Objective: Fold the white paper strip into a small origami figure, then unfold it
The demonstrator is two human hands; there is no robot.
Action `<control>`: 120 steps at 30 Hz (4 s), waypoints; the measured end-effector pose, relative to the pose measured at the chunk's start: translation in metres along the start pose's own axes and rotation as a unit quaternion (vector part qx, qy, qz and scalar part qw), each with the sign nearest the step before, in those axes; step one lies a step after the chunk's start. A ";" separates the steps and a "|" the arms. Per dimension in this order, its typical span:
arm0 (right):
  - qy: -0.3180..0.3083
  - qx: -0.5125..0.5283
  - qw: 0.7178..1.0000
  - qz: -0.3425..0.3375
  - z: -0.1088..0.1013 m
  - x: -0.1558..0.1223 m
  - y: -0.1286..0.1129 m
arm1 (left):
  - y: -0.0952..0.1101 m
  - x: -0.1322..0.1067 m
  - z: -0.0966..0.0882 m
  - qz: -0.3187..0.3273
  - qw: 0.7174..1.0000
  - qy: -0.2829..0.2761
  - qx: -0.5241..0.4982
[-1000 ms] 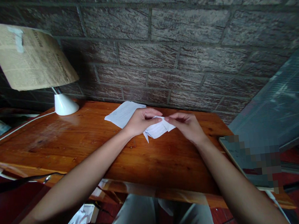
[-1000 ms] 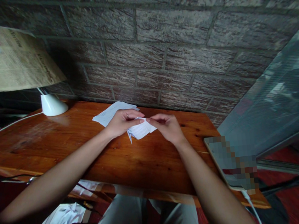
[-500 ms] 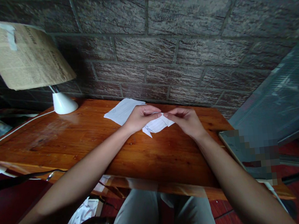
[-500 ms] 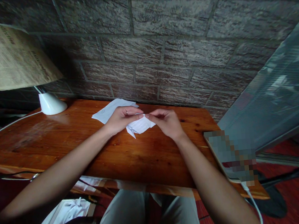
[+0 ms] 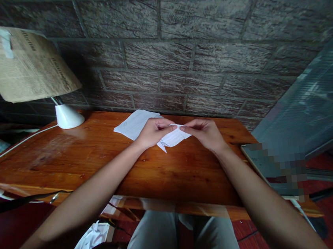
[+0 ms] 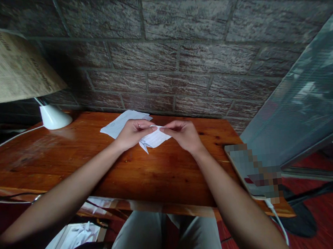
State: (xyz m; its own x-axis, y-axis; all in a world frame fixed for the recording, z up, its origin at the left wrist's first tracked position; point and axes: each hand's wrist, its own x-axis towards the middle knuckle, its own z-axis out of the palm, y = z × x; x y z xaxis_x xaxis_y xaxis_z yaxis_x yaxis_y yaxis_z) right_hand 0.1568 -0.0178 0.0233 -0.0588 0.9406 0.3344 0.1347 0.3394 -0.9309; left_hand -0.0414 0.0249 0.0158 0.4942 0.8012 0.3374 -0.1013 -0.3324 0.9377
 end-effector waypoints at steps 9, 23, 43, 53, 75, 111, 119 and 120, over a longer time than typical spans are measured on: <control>0.008 0.001 1.000 0.011 0.001 0.000 0.003 | -0.005 0.001 0.005 0.022 0.999 0.024 0.029; 0.005 0.044 0.999 0.020 0.000 0.000 0.000 | -0.003 0.000 0.006 0.029 0.999 0.002 0.032; -0.049 0.113 0.989 0.076 -0.002 0.000 0.000 | -0.007 0.000 0.000 0.052 0.997 -0.037 0.050; -0.006 0.082 0.994 0.065 -0.009 0.004 -0.003 | -0.006 0.001 0.002 0.056 0.995 0.034 0.069; -0.012 0.021 0.999 0.031 -0.002 0.000 -0.002 | -0.015 0.003 0.001 -0.017 0.999 -0.024 -0.037; -0.111 -0.012 0.984 0.139 0.002 -0.003 0.013 | -0.017 0.008 -0.010 -0.039 0.999 0.012 -0.013; -0.093 -0.041 0.987 0.126 0.003 -0.004 0.013 | -0.017 0.008 -0.010 -0.035 0.999 0.010 -0.010; -0.091 -0.039 0.987 0.124 0.003 -0.004 0.012 | -0.017 0.008 -0.010 -0.036 0.999 0.011 -0.012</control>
State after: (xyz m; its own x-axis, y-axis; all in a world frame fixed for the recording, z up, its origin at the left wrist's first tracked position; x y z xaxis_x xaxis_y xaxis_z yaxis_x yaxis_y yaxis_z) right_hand 0.1553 -0.0173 0.0101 -0.1896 0.9801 0.0586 0.2430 0.1046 -0.9644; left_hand -0.0445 0.0415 0.0036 0.4821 0.8331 0.2711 -0.0872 -0.2622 0.9611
